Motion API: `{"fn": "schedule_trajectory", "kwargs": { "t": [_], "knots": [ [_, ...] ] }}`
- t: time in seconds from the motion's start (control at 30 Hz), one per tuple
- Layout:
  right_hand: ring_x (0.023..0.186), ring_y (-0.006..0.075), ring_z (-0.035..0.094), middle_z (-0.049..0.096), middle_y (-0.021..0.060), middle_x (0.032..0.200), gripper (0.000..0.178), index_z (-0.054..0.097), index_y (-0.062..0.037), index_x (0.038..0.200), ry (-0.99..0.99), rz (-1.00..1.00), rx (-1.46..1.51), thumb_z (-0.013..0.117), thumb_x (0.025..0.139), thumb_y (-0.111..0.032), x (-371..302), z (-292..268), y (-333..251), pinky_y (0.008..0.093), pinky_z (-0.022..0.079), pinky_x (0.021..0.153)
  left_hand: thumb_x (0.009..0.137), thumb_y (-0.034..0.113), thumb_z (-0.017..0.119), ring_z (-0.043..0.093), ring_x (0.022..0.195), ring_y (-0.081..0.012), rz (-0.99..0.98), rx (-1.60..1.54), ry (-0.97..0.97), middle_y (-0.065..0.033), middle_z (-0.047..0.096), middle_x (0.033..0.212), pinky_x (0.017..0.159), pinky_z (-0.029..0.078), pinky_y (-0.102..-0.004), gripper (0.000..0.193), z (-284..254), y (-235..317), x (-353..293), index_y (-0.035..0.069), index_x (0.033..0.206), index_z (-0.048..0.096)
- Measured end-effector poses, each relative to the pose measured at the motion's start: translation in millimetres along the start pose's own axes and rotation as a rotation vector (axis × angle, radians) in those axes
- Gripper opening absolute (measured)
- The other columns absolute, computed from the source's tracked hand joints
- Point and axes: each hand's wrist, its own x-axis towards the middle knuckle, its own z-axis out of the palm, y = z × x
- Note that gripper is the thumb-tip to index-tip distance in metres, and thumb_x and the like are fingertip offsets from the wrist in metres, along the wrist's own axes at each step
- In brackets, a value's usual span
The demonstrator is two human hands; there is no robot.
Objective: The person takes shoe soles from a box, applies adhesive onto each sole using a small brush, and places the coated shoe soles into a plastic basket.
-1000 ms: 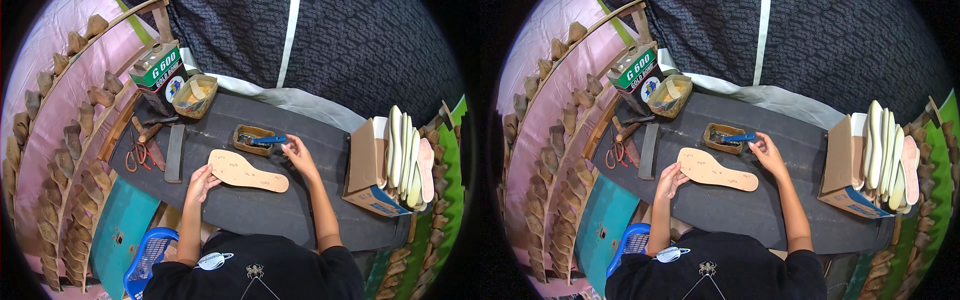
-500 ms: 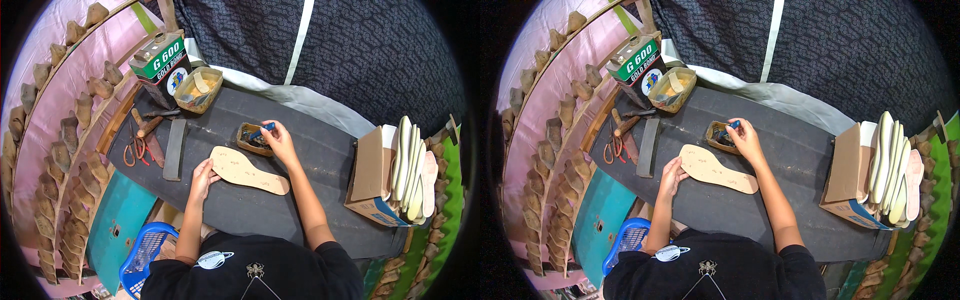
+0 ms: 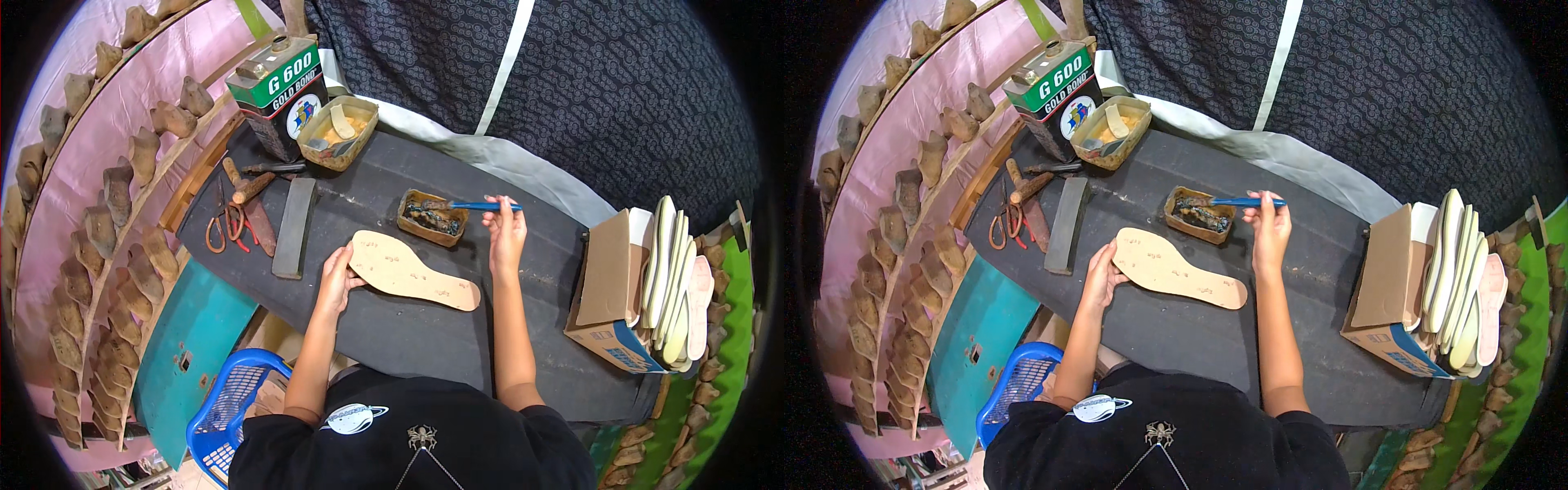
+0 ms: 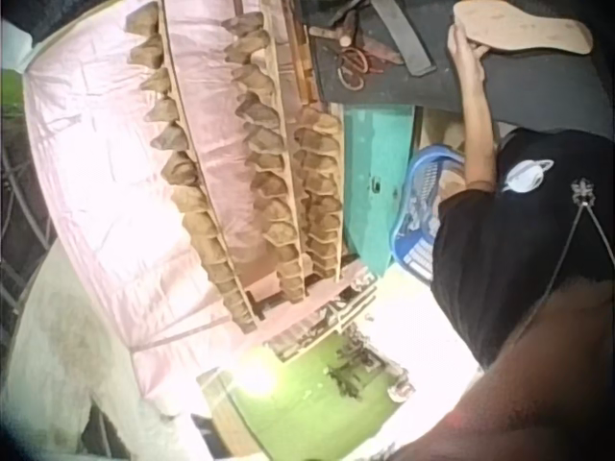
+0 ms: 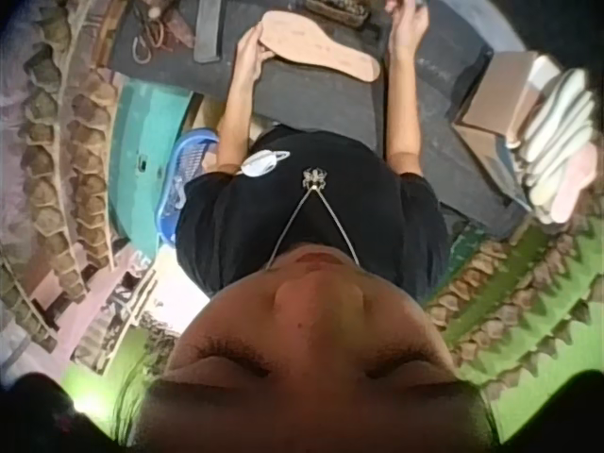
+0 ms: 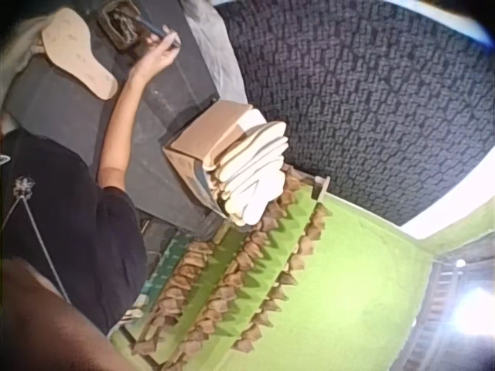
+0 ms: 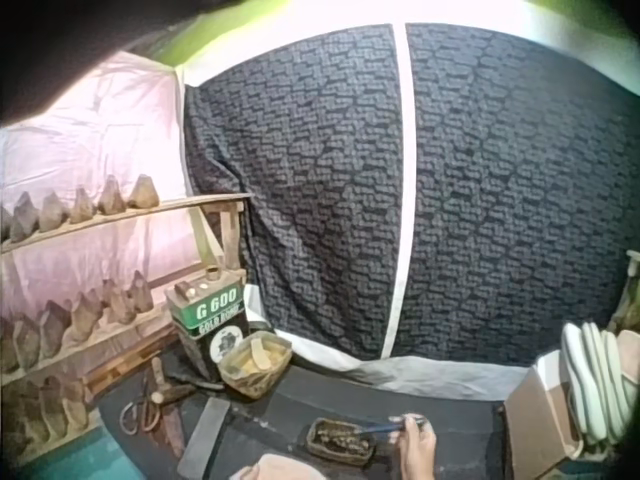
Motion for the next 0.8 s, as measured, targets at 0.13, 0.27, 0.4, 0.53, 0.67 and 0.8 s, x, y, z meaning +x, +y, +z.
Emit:
{"fn": "schedule_trajectory", "kwargs": {
  "t": [0.13, 0.27, 0.4, 0.53, 0.67, 0.8],
  "knots": [
    [0.063, 0.0084, 0.051, 0.057, 0.0129, 0.091, 0.022, 0.048, -0.0007, 0.095, 0.101, 0.115, 0.123, 0.048, 0.087, -0.021, -16.8, -9.1, -3.2, 0.0202, 0.044, 0.057, 0.087, 0.026, 0.04, 0.06, 0.07, -0.0121, -0.02, -0.025, -0.074, -0.0051, 0.058, 0.082, 0.053, 0.052, -0.0237, 0.024, -1.1, 6.6, 6.6, 0.005, 0.094, 0.049],
    [0.062, 0.0085, 0.05, 0.056, 0.0135, 0.092, 0.021, 0.047, -0.0008, 0.096, 0.096, 0.086, 0.123, 0.047, 0.088, -0.02, -45.2, -1.4, -8.7, 0.02, 0.044, 0.057, 0.087, 0.022, 0.037, 0.06, 0.067, -0.0117, 0.005, 0.056, -0.15, -0.0052, 0.058, 0.08, 0.051, 0.051, -0.0237, 0.021, -3.3, 14.9, 10.2, 0.005, 0.095, 0.047],
    [0.065, 0.0099, 0.05, 0.054, 0.0139, 0.095, 0.019, 0.044, -0.0001, 0.1, -0.041, -0.013, 0.007, 0.044, 0.088, -0.016, -80.8, 11.3, -14.6, 0.0205, 0.043, 0.06, 0.088, 0.024, 0.041, 0.055, 0.065, -0.0067, 0.082, 0.135, -0.114, -0.0014, 0.055, 0.074, 0.052, 0.046, -0.02, 0.02, -10.5, 5.6, 8.3, 0.005, 0.088, 0.049],
    [0.067, 0.012, 0.051, 0.051, 0.0168, 0.097, 0.019, 0.043, 0.0004, 0.1, -0.128, -0.113, -0.132, 0.045, 0.086, -0.011, -110.8, 15.8, -10.3, 0.0237, 0.046, 0.06, 0.087, 0.025, 0.047, 0.046, 0.061, -0.0022, 0.137, 0.14, -0.049, 0.0031, 0.051, 0.069, 0.055, 0.037, -0.0172, 0.022, -9.4, 2.0, 4.2, 0.005, 0.079, 0.051],
    [0.083, 0.019, 0.051, 0.048, 0.0179, 0.098, 0.021, 0.043, 0.0005, 0.099, -0.242, -0.197, -0.149, 0.047, 0.084, -0.014, -128.9, 24.8, -6.8, 0.0254, 0.048, 0.057, 0.087, 0.022, 0.047, 0.042, 0.062, -0.001, 0.234, 0.089, -0.049, 0.0045, 0.049, 0.069, 0.055, 0.034, -0.0168, 0.021, -6.8, -2.5, 3.6, 0.005, 0.076, 0.051],
    [0.084, 0.0207, 0.052, 0.048, 0.0186, 0.097, 0.025, 0.042, 0.0011, 0.097, -0.335, -0.265, -0.179, 0.051, 0.082, -0.017, -139.7, 33.4, -8.2, 0.0259, 0.049, 0.055, 0.087, 0.019, 0.047, 0.046, 0.065, -0.0017, 0.26, 0.076, -0.072, 0.0032, 0.052, 0.071, 0.058, 0.037, -0.0169, 0.019, -12.5, -4.9, 6.0, 0.003, 0.079, 0.053]
  ]
}}
